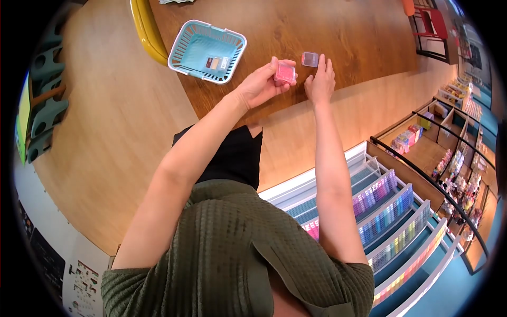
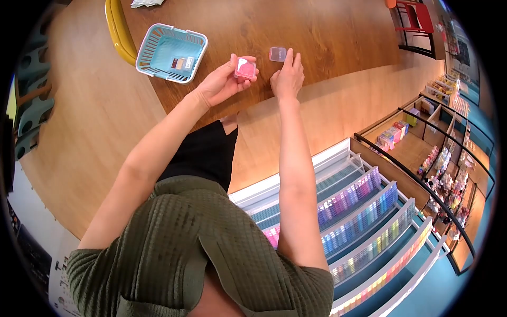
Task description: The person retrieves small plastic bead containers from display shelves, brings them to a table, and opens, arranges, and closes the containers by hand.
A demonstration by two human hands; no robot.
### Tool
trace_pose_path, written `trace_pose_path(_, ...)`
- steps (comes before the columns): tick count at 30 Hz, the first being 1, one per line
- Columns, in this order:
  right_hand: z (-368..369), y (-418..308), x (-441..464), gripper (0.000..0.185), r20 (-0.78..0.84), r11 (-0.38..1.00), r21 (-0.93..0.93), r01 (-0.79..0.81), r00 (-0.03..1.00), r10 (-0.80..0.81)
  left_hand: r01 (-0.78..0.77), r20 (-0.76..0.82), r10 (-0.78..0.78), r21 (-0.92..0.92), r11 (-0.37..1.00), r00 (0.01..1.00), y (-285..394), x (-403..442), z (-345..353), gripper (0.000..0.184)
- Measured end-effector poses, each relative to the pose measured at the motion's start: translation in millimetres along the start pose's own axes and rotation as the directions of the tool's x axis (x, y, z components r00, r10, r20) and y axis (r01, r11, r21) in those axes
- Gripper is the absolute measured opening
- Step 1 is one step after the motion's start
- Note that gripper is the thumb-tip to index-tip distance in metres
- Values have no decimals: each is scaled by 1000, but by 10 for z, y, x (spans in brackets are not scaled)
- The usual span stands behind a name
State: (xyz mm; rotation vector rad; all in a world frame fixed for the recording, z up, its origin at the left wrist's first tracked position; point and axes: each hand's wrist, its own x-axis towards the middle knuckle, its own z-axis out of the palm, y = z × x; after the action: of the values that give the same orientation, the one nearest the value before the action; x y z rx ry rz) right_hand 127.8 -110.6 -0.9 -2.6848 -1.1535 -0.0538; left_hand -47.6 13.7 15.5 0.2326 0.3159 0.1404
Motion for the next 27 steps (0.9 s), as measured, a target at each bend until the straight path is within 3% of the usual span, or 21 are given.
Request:
trace_pose_path(1,-7,1,-1,57,-13,1000,-21,-16,1000,15,-1,-10,1,3,1000,1000,-3,3,14,56)
trace_pose_path(2,-23,11,-11,53,-64,981,190,35,998,-23,-4,-21,4,5,1000,1000,5,8,16,57)
trace_pose_path(4,-298,-169,-43,45,-181,807,568,162,981,-70,-14,-64,13,-17,1000,998,14,14,11,58)
trace_pose_path(7,-658,-583,-174,35,-360,779,471,413,897,-258,-22,-84,20,-14,1000,996,10,30,-6,59)
trace_pose_path(10,-634,-661,-205,34,-340,786,301,540,831,-441,-3,-110,0,-27,1000,994,-42,55,13,59)
trace_pose_path(17,-557,-625,-311,27,-326,783,298,546,829,-455,55,-225,-49,22,998,973,-154,3,14,53)
trace_pose_path(21,-464,-538,-394,22,-216,746,552,374,927,-305,45,-289,-43,1,999,956,-218,-110,-154,49)
trace_pose_path(23,-419,-393,-251,35,0,798,601,-44,999,55,45,-328,-49,-21,999,944,-195,-205,-142,48)
trace_pose_path(24,-382,-328,-170,41,114,765,590,-257,965,236,50,-332,-57,-30,998,942,-170,-246,-119,47)
trace_pose_path(27,-224,-259,34,62,-40,967,206,-152,986,163,70,-318,-76,-32,997,945,-179,-321,-100,48)
